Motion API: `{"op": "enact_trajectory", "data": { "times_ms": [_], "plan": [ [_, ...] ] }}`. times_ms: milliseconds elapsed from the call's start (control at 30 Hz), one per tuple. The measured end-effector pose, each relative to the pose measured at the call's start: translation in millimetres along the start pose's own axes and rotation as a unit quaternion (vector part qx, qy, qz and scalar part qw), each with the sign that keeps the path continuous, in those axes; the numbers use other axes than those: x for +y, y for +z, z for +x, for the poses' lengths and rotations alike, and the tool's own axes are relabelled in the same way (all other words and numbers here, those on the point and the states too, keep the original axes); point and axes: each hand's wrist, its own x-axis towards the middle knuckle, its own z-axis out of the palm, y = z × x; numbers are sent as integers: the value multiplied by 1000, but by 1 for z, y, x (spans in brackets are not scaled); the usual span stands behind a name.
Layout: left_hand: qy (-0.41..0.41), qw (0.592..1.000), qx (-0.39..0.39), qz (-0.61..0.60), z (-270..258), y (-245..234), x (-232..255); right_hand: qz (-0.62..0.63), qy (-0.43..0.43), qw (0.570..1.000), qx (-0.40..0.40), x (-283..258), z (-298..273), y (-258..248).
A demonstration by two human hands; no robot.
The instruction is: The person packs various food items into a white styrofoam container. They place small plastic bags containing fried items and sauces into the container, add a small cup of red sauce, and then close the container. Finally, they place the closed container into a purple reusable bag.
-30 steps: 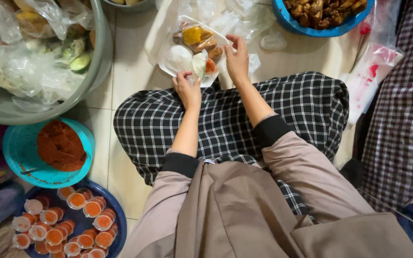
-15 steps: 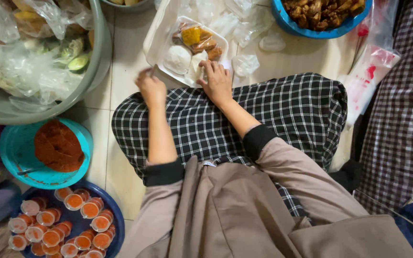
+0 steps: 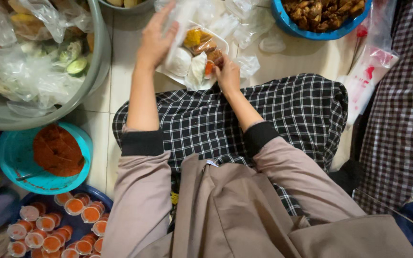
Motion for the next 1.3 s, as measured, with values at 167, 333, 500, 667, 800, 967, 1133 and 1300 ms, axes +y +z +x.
{"op": "enact_trajectory", "data": {
  "times_ms": [167, 333, 500, 667, 800, 967, 1133, 1300],
  "plan": [
    [0, 964, -146, 223, -6, 61, 4, -30, -21, 999, 36, 7, -1, 6],
    [1, 959, -99, 267, -35, 97, 8, 88, 32, 989, 111, 39, -17, 14],
    [51, 949, -44, 307, -50, 123, 1, 373, 236, 896, 43, 77, -30, 26],
    [70, 945, -23, 318, -53, 130, -6, 456, 280, 845, -2, 80, -26, 21],
    [53, 945, -32, 321, -52, 135, -6, 456, 275, 846, -29, 74, -20, 15],
    [71, 944, 4, 324, -53, 138, -8, 491, 253, 831, -59, 69, -19, 9],
    [50, 940, -4, 338, -53, 147, -6, 559, 291, 773, -72, 81, -25, 0],
    [52, 938, 16, 344, -54, 157, -8, 552, 281, 782, -70, 78, -25, 3]
  ]
}}
